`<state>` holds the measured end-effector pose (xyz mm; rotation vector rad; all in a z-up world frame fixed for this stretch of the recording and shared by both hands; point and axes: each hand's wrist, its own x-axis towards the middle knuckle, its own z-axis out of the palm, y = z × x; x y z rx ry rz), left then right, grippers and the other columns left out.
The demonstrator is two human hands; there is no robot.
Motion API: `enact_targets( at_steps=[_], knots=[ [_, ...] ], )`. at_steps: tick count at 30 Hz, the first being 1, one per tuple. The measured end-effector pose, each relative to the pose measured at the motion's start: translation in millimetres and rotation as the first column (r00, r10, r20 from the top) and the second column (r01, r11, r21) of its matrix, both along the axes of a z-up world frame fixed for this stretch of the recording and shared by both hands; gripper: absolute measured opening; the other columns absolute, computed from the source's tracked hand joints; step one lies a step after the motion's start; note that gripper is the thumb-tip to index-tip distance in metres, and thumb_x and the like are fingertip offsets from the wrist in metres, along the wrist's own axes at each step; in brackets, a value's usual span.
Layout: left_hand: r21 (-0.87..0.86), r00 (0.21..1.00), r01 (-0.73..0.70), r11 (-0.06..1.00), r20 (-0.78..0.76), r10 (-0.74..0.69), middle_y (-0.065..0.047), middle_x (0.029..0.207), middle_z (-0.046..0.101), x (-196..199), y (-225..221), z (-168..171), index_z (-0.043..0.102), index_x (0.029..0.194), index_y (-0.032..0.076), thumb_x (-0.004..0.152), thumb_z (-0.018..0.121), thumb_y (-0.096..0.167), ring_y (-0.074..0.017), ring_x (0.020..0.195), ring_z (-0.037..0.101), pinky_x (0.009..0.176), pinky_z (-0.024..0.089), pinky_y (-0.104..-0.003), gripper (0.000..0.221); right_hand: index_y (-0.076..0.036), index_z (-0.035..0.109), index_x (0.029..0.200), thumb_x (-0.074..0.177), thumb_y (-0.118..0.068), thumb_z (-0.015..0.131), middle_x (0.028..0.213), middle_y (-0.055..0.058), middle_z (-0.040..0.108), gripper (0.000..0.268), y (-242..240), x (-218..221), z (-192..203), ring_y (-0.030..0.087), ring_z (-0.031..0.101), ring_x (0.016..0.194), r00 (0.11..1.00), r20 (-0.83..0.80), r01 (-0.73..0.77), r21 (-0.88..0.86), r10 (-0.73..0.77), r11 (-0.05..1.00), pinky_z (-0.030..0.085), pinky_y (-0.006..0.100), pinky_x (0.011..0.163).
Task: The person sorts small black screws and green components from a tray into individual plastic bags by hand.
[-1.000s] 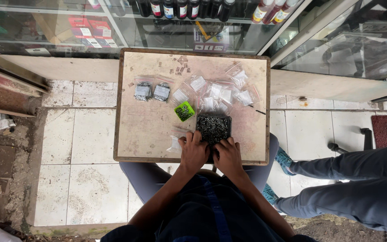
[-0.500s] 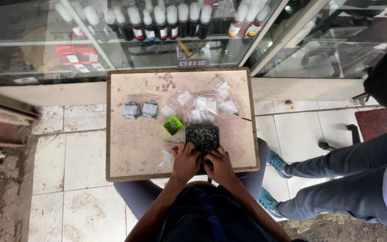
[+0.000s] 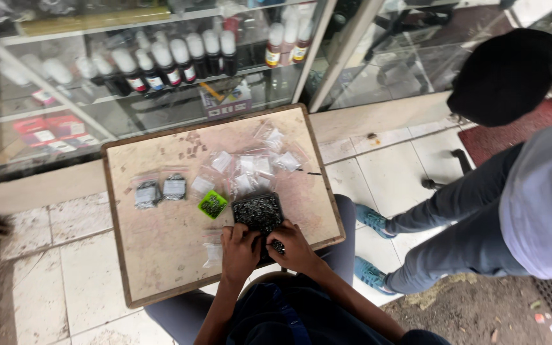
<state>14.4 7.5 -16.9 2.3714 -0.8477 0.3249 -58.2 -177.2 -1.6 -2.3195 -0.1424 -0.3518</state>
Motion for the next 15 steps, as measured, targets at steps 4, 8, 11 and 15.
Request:
enact_targets(
  at_steps=[4,8,11,15],
  knots=[
    [-0.055,0.999,0.028,0.998,-0.038,-0.030,-0.003,0.109,0.056,-1.3,-2.1,10.9,0.078,0.095,0.025,0.087,0.079,0.026,-0.0356,0.098,0.049,0.083,0.046,-0.054,0.008,-0.015,0.066,0.087,0.086,-0.013,0.073,0.081,-0.006,0.069,0.007,3.1,-0.7,34.5,0.022,0.056,0.090,0.999,0.020,-0.028,-0.042,0.028,0.999,0.040,0.042,0.074],
    [-0.050,0.999,0.034,0.998,-0.036,-0.036,-0.004,0.106,0.056,0.0,-2.4,10.9,0.079,0.097,0.024,0.088,0.079,0.026,-0.0353,0.095,0.048,0.082,0.046,-0.053,0.009,-0.014,0.067,0.088,0.087,-0.014,0.072,0.081,-0.005,0.069,0.006,3.1,-1.5,34.4,0.023,0.055,0.091,0.999,-0.032,-0.040,-0.046,0.038,0.998,0.042,0.043,0.077],
    [-0.068,0.999,0.034,0.997,-0.035,-0.036,-0.004,0.105,0.056,-1.6,-0.8,15.1,0.080,0.097,0.023,0.088,0.080,0.023,-0.0347,0.094,0.048,0.083,0.046,-0.051,0.009,-0.014,0.066,0.088,0.086,-0.013,0.072,0.082,-0.005,0.070,0.006,5.0,-1.4,36.9,0.023,0.055,0.091,0.999,-0.017,-0.043,-0.050,0.043,0.998,0.043,0.043,0.077],
    [-0.201,0.996,0.088,0.976,0.030,-0.084,-0.004,0.104,0.062,2.9,-1.8,37.7,0.077,0.093,0.017,0.091,0.079,0.015,-0.0294,0.087,0.053,0.084,0.044,-0.044,0.003,-0.017,0.067,0.086,0.082,-0.013,0.073,0.083,-0.011,0.071,0.009,4.8,0.1,27.8,0.019,0.058,0.093,1.000,-0.003,-0.006,-0.036,0.006,0.999,0.042,0.042,0.079]
  ],
)
